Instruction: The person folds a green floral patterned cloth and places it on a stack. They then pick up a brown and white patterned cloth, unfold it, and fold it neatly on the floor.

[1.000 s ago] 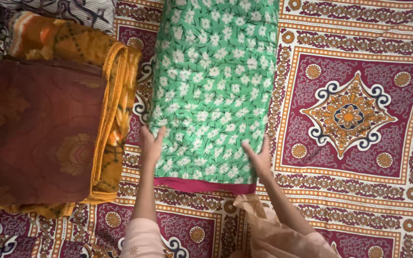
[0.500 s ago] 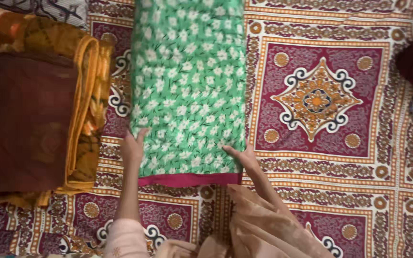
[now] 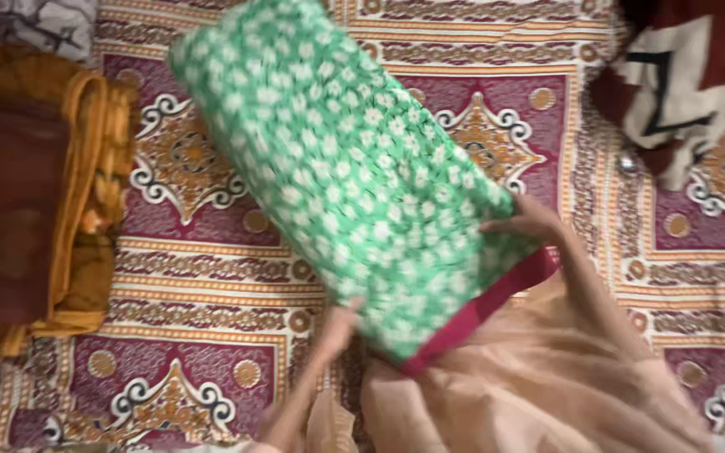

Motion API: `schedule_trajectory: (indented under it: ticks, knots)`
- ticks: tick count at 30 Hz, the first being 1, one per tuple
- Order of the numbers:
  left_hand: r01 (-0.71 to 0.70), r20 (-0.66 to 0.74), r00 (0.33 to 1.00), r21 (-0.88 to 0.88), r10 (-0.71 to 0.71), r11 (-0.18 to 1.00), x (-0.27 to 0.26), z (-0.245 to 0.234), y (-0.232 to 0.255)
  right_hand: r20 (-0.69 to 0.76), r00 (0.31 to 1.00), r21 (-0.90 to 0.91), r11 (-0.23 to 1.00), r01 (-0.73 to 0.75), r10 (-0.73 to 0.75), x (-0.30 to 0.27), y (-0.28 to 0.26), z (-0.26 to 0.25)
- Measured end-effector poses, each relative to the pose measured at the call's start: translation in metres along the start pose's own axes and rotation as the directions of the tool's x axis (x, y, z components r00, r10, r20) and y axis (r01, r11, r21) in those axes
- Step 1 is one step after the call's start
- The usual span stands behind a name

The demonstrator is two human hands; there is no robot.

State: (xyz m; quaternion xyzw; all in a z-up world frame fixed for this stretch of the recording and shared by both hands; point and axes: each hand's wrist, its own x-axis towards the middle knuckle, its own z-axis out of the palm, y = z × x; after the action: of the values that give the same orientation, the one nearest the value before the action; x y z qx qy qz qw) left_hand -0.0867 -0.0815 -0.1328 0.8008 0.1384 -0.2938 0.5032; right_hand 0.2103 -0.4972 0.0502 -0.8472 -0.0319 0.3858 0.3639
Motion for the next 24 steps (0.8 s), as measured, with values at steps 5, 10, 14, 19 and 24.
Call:
schedule_trajectory:
  ticks: [5,10,14,19,24]
  knots:
    - [0.038,-0.039,0.998,-0.041,-0.040,0.998,0.009,0.125,0.068,-0.174,0.964,-0.497,0.828,-0.261,0.200,-0.026,0.016,-0.046]
    - [0.384,0.484,0.846,-0.259,-0.225,0.887,0.057,0.070,0.070,-0.186,0.963,-0.444,0.858,-0.260,0.196,-0.045,-0.013,0.060]
    - [0.171,0.030,0.985,-0.090,-0.169,0.981,0.120,-0.021,0.051,-0.030,0.976,-0.622,0.769,0.150,-0.215,-0.070,-0.070,0.183]
    - [0.142,-0.438,0.875,-0.180,-0.208,0.973,0.165,-0.116,0.027,-0.303,0.925,-0.599,0.801,0.001,-0.228,-0.070,-0.126,0.258]
    - [-0.009,-0.328,0.910,-0.625,-0.252,0.781,0.190,-0.168,0.018,-0.391,0.864,-0.736,0.671,-0.088,-0.317,-0.035,-0.136,0.291]
